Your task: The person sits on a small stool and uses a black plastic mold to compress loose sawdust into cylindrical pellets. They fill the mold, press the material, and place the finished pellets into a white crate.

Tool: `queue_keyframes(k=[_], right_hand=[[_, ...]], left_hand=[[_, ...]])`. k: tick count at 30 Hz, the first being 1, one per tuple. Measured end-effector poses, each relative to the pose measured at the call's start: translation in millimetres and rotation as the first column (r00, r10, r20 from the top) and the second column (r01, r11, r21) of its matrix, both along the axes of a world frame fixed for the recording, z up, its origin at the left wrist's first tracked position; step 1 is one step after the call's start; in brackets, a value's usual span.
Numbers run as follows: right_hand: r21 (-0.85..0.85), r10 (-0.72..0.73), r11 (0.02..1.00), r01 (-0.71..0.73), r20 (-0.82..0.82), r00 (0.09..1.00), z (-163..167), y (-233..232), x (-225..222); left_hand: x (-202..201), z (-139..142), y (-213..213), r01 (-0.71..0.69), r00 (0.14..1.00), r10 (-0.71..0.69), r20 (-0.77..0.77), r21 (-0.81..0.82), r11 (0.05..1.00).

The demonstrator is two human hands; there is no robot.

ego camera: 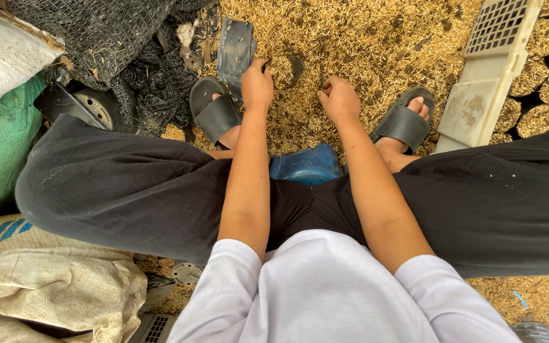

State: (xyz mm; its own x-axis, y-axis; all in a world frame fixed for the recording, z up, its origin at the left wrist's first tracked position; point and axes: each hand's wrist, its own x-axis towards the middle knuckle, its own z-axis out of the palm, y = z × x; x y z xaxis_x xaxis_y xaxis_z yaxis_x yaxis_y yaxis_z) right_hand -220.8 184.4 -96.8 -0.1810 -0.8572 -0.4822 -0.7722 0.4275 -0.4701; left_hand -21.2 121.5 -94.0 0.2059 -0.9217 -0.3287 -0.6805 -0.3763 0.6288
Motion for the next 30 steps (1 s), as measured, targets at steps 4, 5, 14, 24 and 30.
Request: queue_keyframes(k=[4, 5, 14, 24, 30], right_hand=[[0.029, 0.089, 0.996, -0.088, -0.022, 0.996, -1.0, 5.0, 7.3], [0.012, 0.098, 0.995, -0.097, -0.03, 0.995, -1.4, 5.5, 9.4], [0.206, 0.024, 0.978, -0.045, 0.104, 0.994, 1.9, -7.0, -1.0], [0.004, 0.044, 0.999, -0.045, 0.071, 0.996, 8.7, -0.1, 14.3], [0.013, 0.034, 0.999, -0.036, 0.126, 0.991, 3.3, 1.0, 7.8]], left_hand=[[2.7, -2.2, 0.7, -0.006, 1.0, 0.006, 0.001, 0.035, 0.999], [3.3, -2.2, 1.0, -0.006, 1.0, 0.006, -0.011, 0.041, 0.999], [2.3, 1.5, -2.5, 0.112, 0.889, 0.074, -0.451, 0.372, 0.921], [1.7, 7.7, -4.3, 0.248, 0.968, -0.217, -0.125, 0.357, 0.901], [-8.6, 11.2, -8.8, 0.117, 0.99, -0.133, 0.041, 0.28, 0.953]])
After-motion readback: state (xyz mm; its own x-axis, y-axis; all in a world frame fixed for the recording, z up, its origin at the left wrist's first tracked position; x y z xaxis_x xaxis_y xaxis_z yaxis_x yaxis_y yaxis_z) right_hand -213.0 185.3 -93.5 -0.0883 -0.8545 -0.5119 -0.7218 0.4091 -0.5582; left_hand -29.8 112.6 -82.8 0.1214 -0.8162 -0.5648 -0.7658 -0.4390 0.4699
